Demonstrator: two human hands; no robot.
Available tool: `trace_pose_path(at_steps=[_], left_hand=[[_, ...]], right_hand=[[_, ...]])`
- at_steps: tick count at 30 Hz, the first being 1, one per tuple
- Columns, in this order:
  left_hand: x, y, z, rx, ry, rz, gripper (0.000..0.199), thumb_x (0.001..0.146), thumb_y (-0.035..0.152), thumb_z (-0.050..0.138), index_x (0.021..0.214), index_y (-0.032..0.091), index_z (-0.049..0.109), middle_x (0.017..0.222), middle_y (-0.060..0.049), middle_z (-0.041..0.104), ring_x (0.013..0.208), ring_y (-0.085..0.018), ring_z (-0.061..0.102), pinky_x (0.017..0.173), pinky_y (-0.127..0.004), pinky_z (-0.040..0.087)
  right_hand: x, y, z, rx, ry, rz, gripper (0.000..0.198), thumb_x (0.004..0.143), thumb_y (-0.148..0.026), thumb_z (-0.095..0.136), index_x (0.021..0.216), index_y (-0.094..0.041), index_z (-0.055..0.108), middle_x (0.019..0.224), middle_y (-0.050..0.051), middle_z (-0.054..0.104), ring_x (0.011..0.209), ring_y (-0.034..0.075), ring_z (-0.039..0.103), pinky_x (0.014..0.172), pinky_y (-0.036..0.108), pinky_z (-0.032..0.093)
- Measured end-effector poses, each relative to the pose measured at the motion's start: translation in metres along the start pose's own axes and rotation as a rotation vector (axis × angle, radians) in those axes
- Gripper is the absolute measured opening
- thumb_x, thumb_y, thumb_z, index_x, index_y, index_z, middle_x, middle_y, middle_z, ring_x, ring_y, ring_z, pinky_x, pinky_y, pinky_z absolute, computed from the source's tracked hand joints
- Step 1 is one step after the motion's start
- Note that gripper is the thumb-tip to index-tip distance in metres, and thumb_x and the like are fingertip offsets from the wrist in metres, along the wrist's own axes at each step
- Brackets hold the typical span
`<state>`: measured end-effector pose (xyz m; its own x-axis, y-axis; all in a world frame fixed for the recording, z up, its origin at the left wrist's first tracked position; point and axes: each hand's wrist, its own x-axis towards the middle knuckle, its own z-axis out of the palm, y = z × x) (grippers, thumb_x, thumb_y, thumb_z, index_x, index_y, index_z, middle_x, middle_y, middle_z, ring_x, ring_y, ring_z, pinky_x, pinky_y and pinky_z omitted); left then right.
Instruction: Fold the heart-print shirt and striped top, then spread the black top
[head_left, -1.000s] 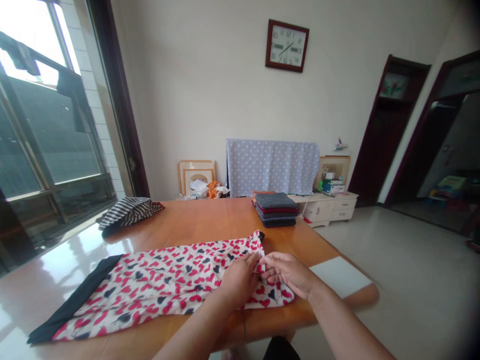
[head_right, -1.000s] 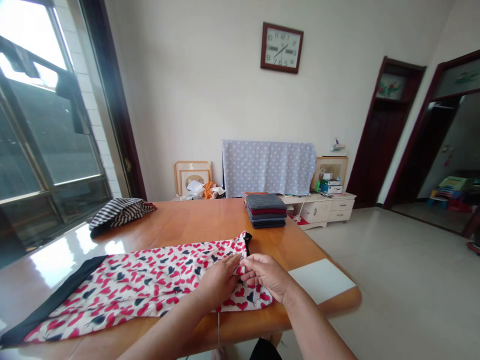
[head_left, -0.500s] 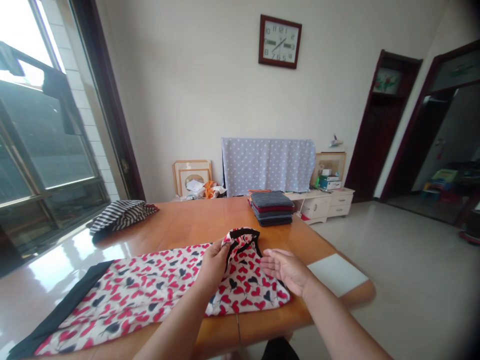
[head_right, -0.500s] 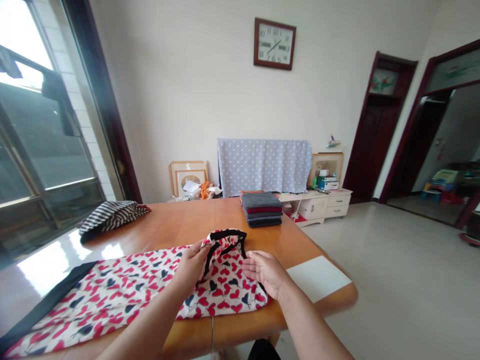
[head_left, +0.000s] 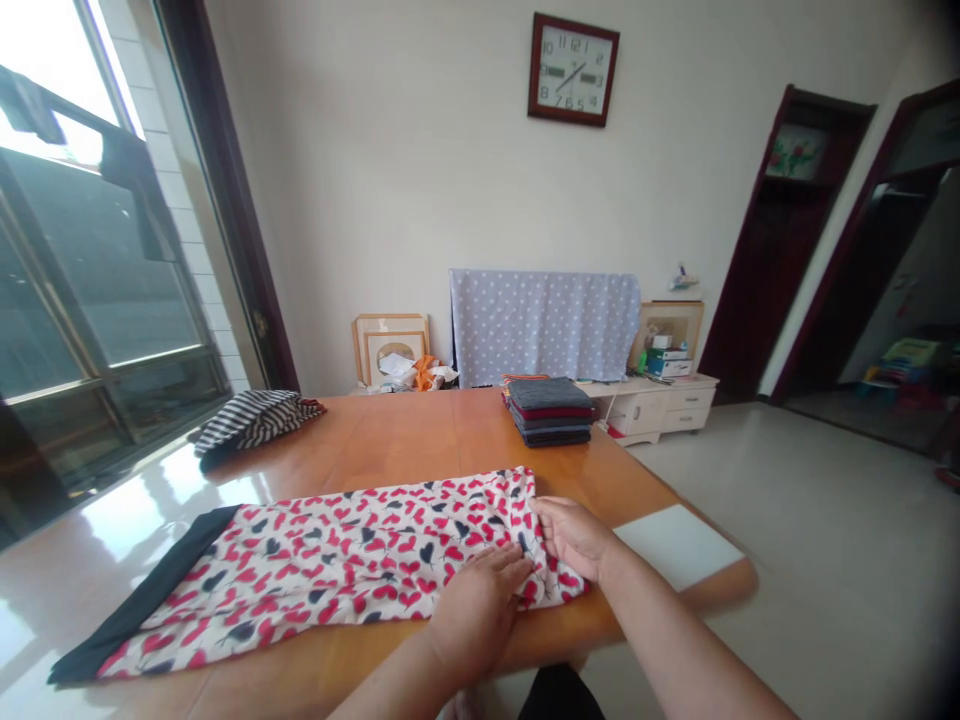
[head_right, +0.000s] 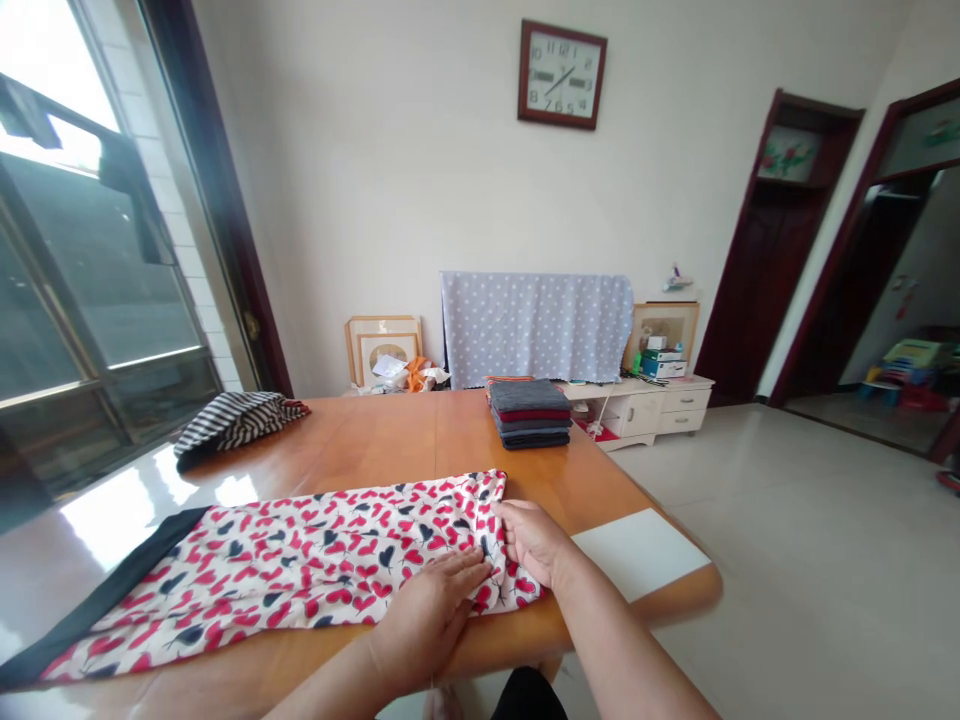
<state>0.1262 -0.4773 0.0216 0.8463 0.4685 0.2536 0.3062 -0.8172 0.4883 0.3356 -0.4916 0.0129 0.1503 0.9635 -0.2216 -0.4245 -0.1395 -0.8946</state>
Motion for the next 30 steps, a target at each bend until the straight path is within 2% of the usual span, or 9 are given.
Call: trace_pose_path(at_steps=[3, 6, 13, 16, 18, 21, 23, 27, 30], left_hand=[[0.001, -0.001, 0.001, -0.007, 0.032, -0.006, 0.049, 0.092, 0.017, 0.044, 0.136, 0.026, 0.064, 0.141, -0.004, 0.063, 0.128, -0.022, 0.059, 0.113, -0.037, 0.045], [0.004, -0.003, -0.001, -0.052, 0.060, -0.040, 0.049, 0.093, 0.019, 0.045, 0.139, 0.028, 0.062, 0.141, -0.002, 0.063, 0.129, -0.021, 0.058, 0.112, -0.035, 0.045], [0.004, -0.011, 0.005, -0.165, 0.093, -0.083, 0.046, 0.092, 0.020, 0.048, 0.135, 0.026, 0.063, 0.135, -0.005, 0.067, 0.121, -0.023, 0.063, 0.107, -0.035, 0.047], [0.004, -0.012, 0.006, -0.204, 0.125, -0.086, 0.042, 0.094, 0.021, 0.047, 0.132, 0.026, 0.064, 0.127, -0.006, 0.070, 0.113, -0.023, 0.066, 0.099, -0.034, 0.050], [0.005, -0.014, 0.004, -0.203, 0.171, -0.103, 0.036, 0.096, 0.023, 0.046, 0.125, 0.025, 0.067, 0.118, -0.007, 0.072, 0.105, -0.023, 0.067, 0.094, -0.034, 0.051], [0.007, -0.017, -0.002, -0.169, 0.263, -0.146, 0.026, 0.098, 0.028, 0.046, 0.104, 0.023, 0.070, 0.102, -0.008, 0.071, 0.093, -0.022, 0.065, 0.084, -0.032, 0.050], [0.008, -0.020, -0.007, -0.150, 0.317, -0.163, 0.025, 0.099, 0.030, 0.045, 0.092, 0.022, 0.068, 0.097, -0.008, 0.068, 0.088, -0.020, 0.063, 0.079, -0.031, 0.048], [0.009, -0.021, -0.016, -0.162, 0.357, -0.149, 0.025, 0.099, 0.032, 0.047, 0.086, 0.021, 0.065, 0.093, -0.007, 0.066, 0.087, -0.019, 0.060, 0.078, -0.029, 0.046], [0.005, -0.018, -0.022, -0.192, 0.326, -0.129, 0.028, 0.100, 0.038, 0.047, 0.090, 0.021, 0.067, 0.091, -0.005, 0.068, 0.084, -0.018, 0.060, 0.074, -0.028, 0.045]], right_hand=[[0.002, 0.005, -0.002, -0.063, -0.005, -0.056, 0.022, 0.071, -0.013, 0.071, 0.091, -0.017, 0.067, 0.080, 0.003, 0.075, 0.072, 0.016, 0.070, 0.069, 0.025, 0.056], [0.000, 0.002, 0.000, -0.084, 0.008, -0.092, 0.030, 0.067, -0.009, 0.066, 0.096, -0.018, 0.068, 0.081, 0.003, 0.075, 0.068, 0.016, 0.069, 0.064, 0.025, 0.055], [-0.011, -0.007, 0.006, -0.143, 0.050, -0.068, 0.029, 0.078, -0.025, 0.070, 0.105, -0.018, 0.068, 0.088, 0.007, 0.075, 0.075, 0.019, 0.071, 0.064, 0.028, 0.057], [-0.017, -0.005, 0.010, -0.281, 0.040, -0.063, 0.032, 0.082, -0.034, 0.067, 0.111, -0.019, 0.068, 0.098, 0.008, 0.076, 0.079, 0.019, 0.071, 0.066, 0.029, 0.057], [-0.019, -0.004, 0.011, -0.435, 0.116, -0.139, 0.041, 0.083, -0.037, 0.065, 0.121, -0.021, 0.066, 0.106, 0.008, 0.075, 0.085, 0.020, 0.070, 0.070, 0.030, 0.056], [-0.024, -0.006, 0.011, -0.685, 0.276, -0.373, 0.053, 0.081, -0.030, 0.062, 0.134, -0.022, 0.060, 0.121, 0.008, 0.070, 0.089, 0.019, 0.068, 0.080, 0.031, 0.054], [-0.030, -0.007, 0.013, -0.811, 0.223, -0.442, 0.057, 0.079, -0.025, 0.059, 0.136, -0.022, 0.060, 0.117, 0.007, 0.070, 0.084, 0.017, 0.066, 0.082, 0.031, 0.052], [-0.042, -0.002, 0.023, -0.898, -0.065, -0.336, 0.063, 0.079, -0.024, 0.059, 0.141, -0.023, 0.056, 0.094, 0.002, 0.073, 0.076, 0.018, 0.065, 0.073, 0.029, 0.051], [-0.039, 0.005, 0.028, -0.868, -0.015, -0.381, 0.056, 0.079, -0.034, 0.064, 0.133, -0.021, 0.063, 0.102, 0.005, 0.073, 0.085, 0.021, 0.066, 0.074, 0.029, 0.052]])
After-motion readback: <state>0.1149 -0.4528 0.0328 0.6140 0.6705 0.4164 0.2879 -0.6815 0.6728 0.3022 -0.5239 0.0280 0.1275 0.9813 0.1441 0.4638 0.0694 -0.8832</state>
